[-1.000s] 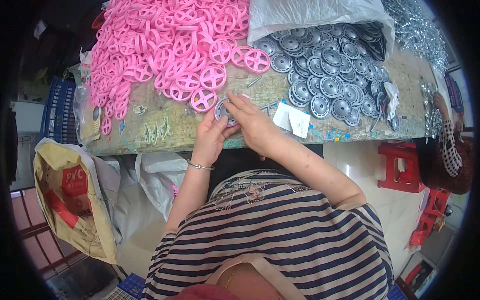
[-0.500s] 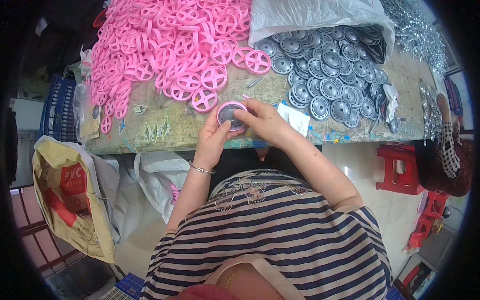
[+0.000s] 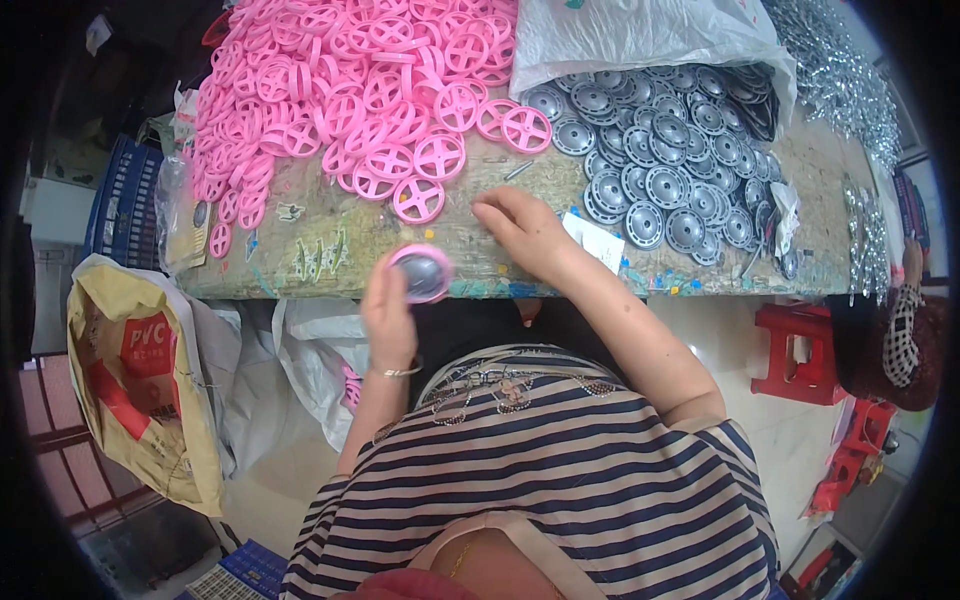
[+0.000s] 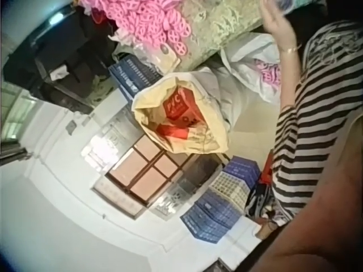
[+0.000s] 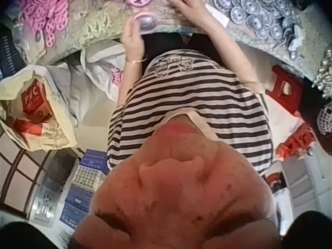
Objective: Manually assemble small metal discs into pink plastic circular frames and place the finished parts into bags.
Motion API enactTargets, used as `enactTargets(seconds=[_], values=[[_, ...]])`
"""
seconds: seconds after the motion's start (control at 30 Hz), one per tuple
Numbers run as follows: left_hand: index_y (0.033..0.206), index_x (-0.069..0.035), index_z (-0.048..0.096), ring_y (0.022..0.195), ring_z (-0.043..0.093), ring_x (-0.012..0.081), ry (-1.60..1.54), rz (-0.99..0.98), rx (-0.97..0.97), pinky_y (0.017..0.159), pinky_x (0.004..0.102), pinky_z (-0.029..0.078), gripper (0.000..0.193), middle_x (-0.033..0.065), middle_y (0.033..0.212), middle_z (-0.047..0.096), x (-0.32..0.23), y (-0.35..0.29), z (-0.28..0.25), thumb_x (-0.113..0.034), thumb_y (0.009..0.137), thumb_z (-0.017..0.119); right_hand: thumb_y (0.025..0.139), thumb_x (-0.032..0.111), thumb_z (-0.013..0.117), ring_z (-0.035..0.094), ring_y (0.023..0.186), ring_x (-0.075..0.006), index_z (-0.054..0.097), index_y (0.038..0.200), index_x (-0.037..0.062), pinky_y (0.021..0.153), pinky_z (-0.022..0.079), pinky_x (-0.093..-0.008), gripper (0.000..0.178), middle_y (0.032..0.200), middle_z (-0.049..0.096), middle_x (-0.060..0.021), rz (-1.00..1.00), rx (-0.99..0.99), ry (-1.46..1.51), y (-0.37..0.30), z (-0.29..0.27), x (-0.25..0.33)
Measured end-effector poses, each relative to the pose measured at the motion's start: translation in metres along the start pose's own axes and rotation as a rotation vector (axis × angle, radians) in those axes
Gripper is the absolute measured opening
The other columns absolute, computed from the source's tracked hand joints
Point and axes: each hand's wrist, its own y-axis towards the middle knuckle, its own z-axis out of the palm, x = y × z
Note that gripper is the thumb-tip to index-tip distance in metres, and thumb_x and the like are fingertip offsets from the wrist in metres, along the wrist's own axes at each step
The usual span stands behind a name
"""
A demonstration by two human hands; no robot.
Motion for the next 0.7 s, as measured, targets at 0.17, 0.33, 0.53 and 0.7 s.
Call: enactTargets(seconds=[0.17, 0.33, 0.53, 0.7], values=[[0.108, 0.004, 0.06, 0.093, 0.059, 0.0174, 0.342, 0.001, -0.407, 0.083, 0.03, 0.046, 0.029, 0.0107, 0.101, 0.064, 0.019, -0.053, -0.111, -0.018, 0.098, 0.045, 0.084, 0.017, 0.064, 0.051, 0.11, -0.032, 0.056, 0.121, 0.0048, 0.093, 0.043, -0.0397, 0.04, 0.123, 0.055, -0.0147, -0.833, -0.225, -0.93, 0.045, 0.011, 0.002], [0.105, 0.004, 0.061, 0.087, 0.061, 0.0341, 0.781, -0.342, -0.291, 0.08, 0.0377, 0.047, 0.031, 0.0209, 0.099, 0.063, 0.055, -0.106, -0.185, -0.023, 0.097, 0.047, 0.079, 0.017, 0.066, 0.049, 0.112, -0.0344, 0.054, 0.123, 0.0059, 0.093, 0.043, -0.0424, 0.047, 0.128, 0.052, -0.0142, -0.753, -0.219, -1.136, 0.075, 0.023, 0.012], [0.109, 0.004, 0.059, 0.083, 0.062, 0.0239, 0.77, -0.077, -0.352, 0.074, 0.0319, 0.049, 0.028, 0.0157, 0.097, 0.064, 0.037, -0.08, -0.13, -0.018, 0.096, 0.049, 0.088, 0.012, 0.053, 0.057, 0.099, -0.0375, 0.056, 0.117, 0.0033, 0.087, 0.046, -0.0426, 0.03, 0.107, 0.061, -0.0198, -0.496, -0.219, -1.069, 0.089, -0.01, 0.022], [0.129, 0.006, 0.044, 0.097, 0.063, 0.0229, -0.03, 0.028, 0.022, 0.074, 0.0284, 0.054, 0.035, 0.0207, 0.116, 0.058, 0.008, -0.03, -0.043, -0.011, 0.099, 0.043, 0.083, 0.007, 0.058, 0.058, 0.101, -0.0382, 0.055, 0.119, 0.0057, 0.087, 0.047, -0.0435, 0.036, 0.107, 0.062, -0.0204, -0.599, -0.134, -0.943, 0.028, 0.019, 0.029]])
